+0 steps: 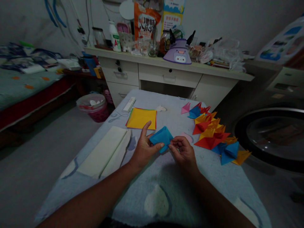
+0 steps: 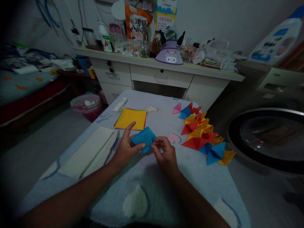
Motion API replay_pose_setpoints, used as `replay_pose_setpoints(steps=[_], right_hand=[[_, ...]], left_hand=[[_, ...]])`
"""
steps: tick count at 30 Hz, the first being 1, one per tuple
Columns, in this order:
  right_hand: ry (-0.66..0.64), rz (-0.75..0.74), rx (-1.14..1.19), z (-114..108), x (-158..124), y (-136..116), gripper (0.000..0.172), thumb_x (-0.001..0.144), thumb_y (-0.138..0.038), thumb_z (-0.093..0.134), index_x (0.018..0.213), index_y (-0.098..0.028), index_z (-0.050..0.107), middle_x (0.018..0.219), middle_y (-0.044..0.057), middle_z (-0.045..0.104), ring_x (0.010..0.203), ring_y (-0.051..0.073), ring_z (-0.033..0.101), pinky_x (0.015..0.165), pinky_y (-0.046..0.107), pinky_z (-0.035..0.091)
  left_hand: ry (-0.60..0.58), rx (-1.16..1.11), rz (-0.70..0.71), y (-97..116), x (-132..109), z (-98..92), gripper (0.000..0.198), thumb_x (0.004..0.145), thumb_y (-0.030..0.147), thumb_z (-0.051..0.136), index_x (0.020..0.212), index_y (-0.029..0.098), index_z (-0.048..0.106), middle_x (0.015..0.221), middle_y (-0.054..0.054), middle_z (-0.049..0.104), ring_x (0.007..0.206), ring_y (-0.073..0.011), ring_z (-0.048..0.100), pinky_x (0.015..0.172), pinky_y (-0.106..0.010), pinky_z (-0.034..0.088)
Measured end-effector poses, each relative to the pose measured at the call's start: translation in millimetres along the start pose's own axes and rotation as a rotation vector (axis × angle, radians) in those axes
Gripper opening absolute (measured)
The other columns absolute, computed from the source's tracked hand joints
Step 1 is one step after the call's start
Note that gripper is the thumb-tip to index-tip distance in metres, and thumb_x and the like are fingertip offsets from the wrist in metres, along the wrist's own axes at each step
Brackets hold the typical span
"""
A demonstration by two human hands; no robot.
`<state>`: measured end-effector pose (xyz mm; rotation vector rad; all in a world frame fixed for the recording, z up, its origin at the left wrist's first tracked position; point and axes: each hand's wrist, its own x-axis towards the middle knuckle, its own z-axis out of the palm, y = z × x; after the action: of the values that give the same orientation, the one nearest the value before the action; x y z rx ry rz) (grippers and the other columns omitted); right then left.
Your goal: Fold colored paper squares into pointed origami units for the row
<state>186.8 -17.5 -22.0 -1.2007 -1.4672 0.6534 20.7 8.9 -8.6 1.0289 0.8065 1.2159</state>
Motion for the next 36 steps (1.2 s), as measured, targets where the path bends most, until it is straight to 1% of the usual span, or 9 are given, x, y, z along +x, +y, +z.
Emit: replay_pose_setpoints(steps=[3,6,15,19,24,27,33,35,36], right_hand=[[-0.003,0.014,0.024,1.0,-0.6,1.7,0.017,0.082,-0.025,0.063,0.096,-0.023,0.054,0.08,0.001,0.065,0.072,0.014,0.064,0.068,0.027,0.051],[-0.017,0.009,0.02,1.5,-1.2,3.0,0.017,0.082,-0.024,0.063,0.097,-0.023,0.055,0.08,0.001,0.065,0.073,0.015,0.063,0.068,0.027,0.051],[-0.021,-0.006,0.026,3.4,-0.1,-2.6,0.016,0.082,-0.022,0.061,0.096,-0.022,0.053,0.076,0.0,0.062,0.069,0.014,0.061,0.064,0.025,0.05],[-0.047,-0.02,-0.034,3.9,-0.4,-6.6,0.018,0.081,-0.021,0.06,0.097,-0.022,0.054,0.074,-0.002,0.056,0.064,0.012,0.053,0.059,0.024,0.045],[-0.067,-0.13,-0.177,-0.7,2.2,-12.7,0.005,0.08,-0.02,0.062,0.079,-0.021,0.057,0.076,-0.001,0.049,0.066,0.013,0.048,0.059,0.025,0.041],[-0.077,-0.15,-0.161,-1.4,3.4,-13.9,0.01,0.083,-0.019,0.059,0.074,-0.02,0.056,0.074,-0.001,0.047,0.066,0.013,0.048,0.058,0.025,0.04],[-0.116,-0.134,-0.137,0.5,2.5,-14.3,0.011,0.085,-0.018,0.057,0.075,-0.021,0.053,0.075,-0.001,0.046,0.066,0.013,0.047,0.058,0.025,0.039],[-0.065,-0.141,-0.162,0.0,2.3,-14.8,0.005,0.083,-0.018,0.058,0.081,-0.021,0.054,0.078,-0.001,0.046,0.069,0.014,0.047,0.061,0.026,0.04],[-0.018,-0.146,-0.176,-0.6,2.4,-15.0,0.009,0.081,-0.019,0.059,0.087,-0.021,0.054,0.082,0.0,0.047,0.072,0.015,0.048,0.063,0.027,0.041]], left_hand=[[-0.004,-0.068,-0.089,-4.9,2.2,0.6,0.058,0.063,0.025,0.082,0.113,0.015,0.057,0.087,-0.003,0.067,0.072,-0.0127,0.061,0.068,-0.025,0.049],[-0.02,-0.055,-0.126,-8.1,2.9,0.4,0.037,0.063,0.028,0.082,0.09,0.011,0.064,0.082,-0.004,0.068,0.07,-0.0133,0.061,0.069,-0.027,0.049],[-0.034,-0.029,-0.133,-6.3,1.6,2.2,0.034,0.063,0.03,0.082,0.088,0.012,0.067,0.078,-0.003,0.068,0.067,-0.013,0.061,0.067,-0.028,0.048],[-0.02,-0.008,-0.104,-7.6,2.3,0.4,0.032,0.063,0.028,0.082,0.086,0.012,0.066,0.076,-0.002,0.067,0.067,-0.0122,0.059,0.067,-0.027,0.047],[-0.001,0.016,-0.094,-5.7,2.3,-0.3,0.031,0.061,0.027,0.083,0.083,0.013,0.066,0.072,0.0,0.065,0.064,-0.0108,0.056,0.064,-0.025,0.046],[-0.045,0.01,-0.112,-3.5,1.2,0.8,0.032,0.061,0.028,0.084,0.084,0.012,0.068,0.075,-0.002,0.067,0.065,-0.0122,0.058,0.066,-0.027,0.047],[-0.04,0.086,-0.095,-6.3,1.3,-0.6,0.026,0.063,0.03,0.082,0.074,0.011,0.067,0.067,0.0,0.063,0.059,-0.0099,0.052,0.061,-0.025,0.043],[-0.034,0.101,-0.089,-7.0,2.0,-1.8,0.026,0.064,0.03,0.081,0.075,0.011,0.067,0.066,0.0,0.062,0.059,-0.0096,0.051,0.06,-0.024,0.042],[-0.033,0.111,-0.088,-6.9,2.3,-2.3,0.026,0.065,0.03,0.081,0.076,0.011,0.067,0.067,0.0,0.062,0.059,-0.0096,0.051,0.06,-0.024,0.041]])
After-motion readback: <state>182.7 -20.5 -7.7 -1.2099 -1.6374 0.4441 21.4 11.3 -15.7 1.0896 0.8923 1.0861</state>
